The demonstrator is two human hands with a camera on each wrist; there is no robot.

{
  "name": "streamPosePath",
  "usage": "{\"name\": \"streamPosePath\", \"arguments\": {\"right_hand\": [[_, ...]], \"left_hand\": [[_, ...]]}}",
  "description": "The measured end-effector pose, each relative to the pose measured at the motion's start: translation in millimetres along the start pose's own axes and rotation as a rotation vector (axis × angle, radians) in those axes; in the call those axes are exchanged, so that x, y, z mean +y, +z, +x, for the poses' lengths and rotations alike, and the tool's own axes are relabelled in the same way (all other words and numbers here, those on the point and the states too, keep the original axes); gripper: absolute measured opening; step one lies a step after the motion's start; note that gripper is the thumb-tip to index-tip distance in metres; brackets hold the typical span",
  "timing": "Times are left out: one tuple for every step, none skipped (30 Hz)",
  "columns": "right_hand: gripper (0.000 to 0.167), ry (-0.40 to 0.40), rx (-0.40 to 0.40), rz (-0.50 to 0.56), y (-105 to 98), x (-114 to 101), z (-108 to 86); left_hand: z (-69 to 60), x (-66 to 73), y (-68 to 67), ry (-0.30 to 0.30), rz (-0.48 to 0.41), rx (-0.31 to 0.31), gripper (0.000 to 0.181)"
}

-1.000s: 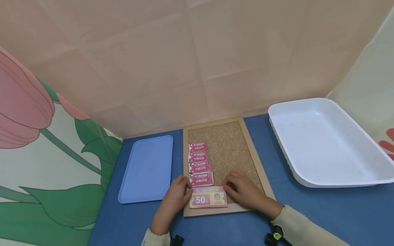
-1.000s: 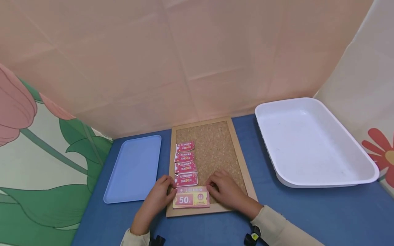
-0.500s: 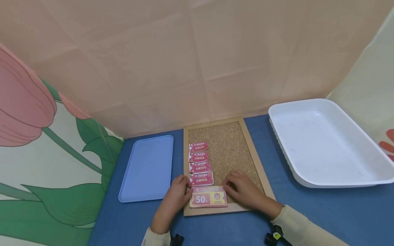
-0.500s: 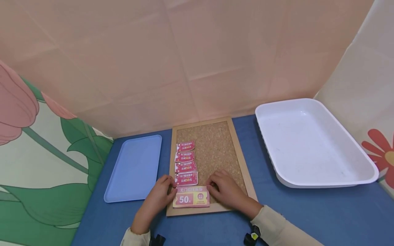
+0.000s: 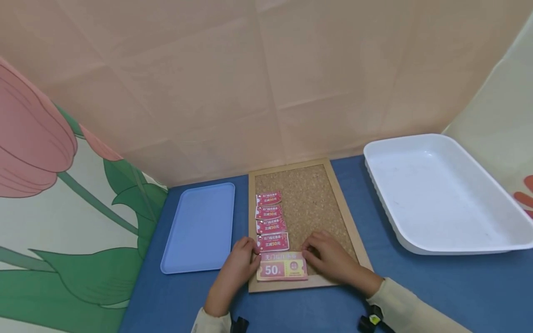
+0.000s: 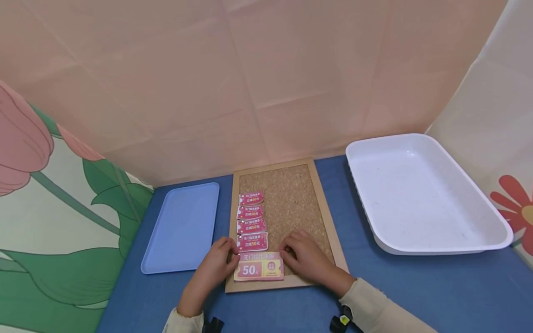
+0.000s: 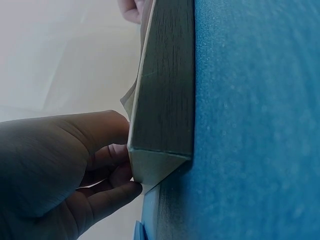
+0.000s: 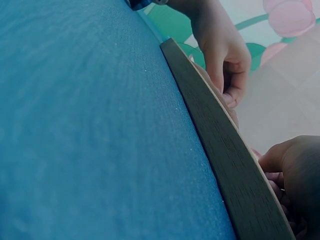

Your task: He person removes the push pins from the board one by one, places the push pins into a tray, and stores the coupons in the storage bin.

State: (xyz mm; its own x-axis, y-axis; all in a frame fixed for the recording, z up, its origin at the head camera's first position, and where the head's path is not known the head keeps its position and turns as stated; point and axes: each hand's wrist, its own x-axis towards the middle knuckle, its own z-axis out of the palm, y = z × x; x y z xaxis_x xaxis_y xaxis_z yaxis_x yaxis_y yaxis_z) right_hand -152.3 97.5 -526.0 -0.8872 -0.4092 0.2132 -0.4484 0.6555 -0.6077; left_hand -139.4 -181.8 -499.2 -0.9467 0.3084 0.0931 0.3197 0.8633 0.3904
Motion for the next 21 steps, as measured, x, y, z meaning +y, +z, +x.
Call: {"name": "streamPosePath", "arguments": {"right_hand": [[0.005,0.0,0.001,-0.002,0.2,0.2,0.0],[0.005,-0.001,0.0,-0.002,0.3,0.2,-0.2],[0.005,-0.001,0.0,-0.002,0.4,0.3,-0.2],[0.005,-0.002,0.001,-0.002,0.5,0.4,-0.2],[0.005,-0.002,0.001,-0.001,0.5,0.4,-0.3],[0.005,-0.002,0.002,0.0,0.5,0.4,-0.3],[0.005,-0.002,0.002,-0.001,0.6,0.5,-0.3],[0.005,-0.002,0.004,-0.001,0.6,0.6,-0.3],[0.005,-0.002,0.005,-0.001,0.6,0.7,-0.2],[0.005,-0.003,0.006,-0.002,0.6,0.7,-0.2],[0.005,-0.003,0.006,-0.002,0.5,0.7,-0.2],[0.006,-0.003,0.006,-0.002,0.5,0.7,-0.3],[0.006,-0.003,0.006,-0.002,0.4,0.6,-0.4],[0.006,-0.003,0.006,-0.001,0.2,0.6,-0.3],[0.006,-0.003,0.005,0.001,0.0,0.4,-0.3],[0.007,-0.003,0.005,0.002,-0.2,0.2,-0.3],[0.007,-0.003,0.004,0.003,-0.3,0.1,-0.3],[0.007,-0.002,0.004,0.005,-0.5,-0.1,-0.3],[0.007,-0.003,0.004,0.005,-0.5,0.0,-0.1],[0.007,-0.003,0.004,0.006,-0.5,-0.1,-0.1],[0.007,-0.003,0.004,0.006,-0.5,-0.1,0.0]], "left_hand": [[0.1,0.0,0.1,0.0,0.0,0.0,0.014],[0.2,0.0,0.0,0.0,0.0,0.0,0.013],[0.1,0.0,0.0,0.001,-0.002,-0.002,0.013],[0.1,0.1,-0.3,0.001,-0.003,-0.002,0.013],[0.1,0.1,-0.4,0.004,-0.005,-0.002,0.013],[0.2,0.0,-0.5,0.005,-0.007,-0.003,0.012],[0.2,-0.1,-0.6,0.006,-0.01,-0.005,0.012],[0.3,0.0,-0.9,0.007,-0.013,-0.006,0.012],[0.3,0.1,-1.3,0.008,-0.017,-0.006,0.012],[0.3,0.1,-1.5,0.007,-0.02,-0.007,0.012],[0.3,0.2,-1.6,0.006,-0.023,-0.009,0.012],[0.4,0.2,-1.8,0.003,-0.027,-0.011,0.012],[0.5,0.1,-1.8,0.0,-0.03,-0.013,0.012],[0.5,-0.1,-1.8,-0.004,-0.032,-0.014,0.012],[0.7,-0.3,-1.7,-0.006,-0.03,-0.015,0.012],[0.8,-0.6,-1.4,-0.009,-0.029,-0.015,0.012],[0.9,-0.8,-1.3,-0.009,-0.03,-0.015,0.012],[1.0,-1.1,-1.2,-0.009,-0.029,-0.014,0.012],[1.0,-1.5,-0.9,-0.011,-0.027,-0.014,0.012],[1.0,-1.7,-0.9,-0.012,-0.025,-0.013,0.011],[0.9,-1.8,-0.9,-0.012,-0.024,-0.012,0.011]]}}
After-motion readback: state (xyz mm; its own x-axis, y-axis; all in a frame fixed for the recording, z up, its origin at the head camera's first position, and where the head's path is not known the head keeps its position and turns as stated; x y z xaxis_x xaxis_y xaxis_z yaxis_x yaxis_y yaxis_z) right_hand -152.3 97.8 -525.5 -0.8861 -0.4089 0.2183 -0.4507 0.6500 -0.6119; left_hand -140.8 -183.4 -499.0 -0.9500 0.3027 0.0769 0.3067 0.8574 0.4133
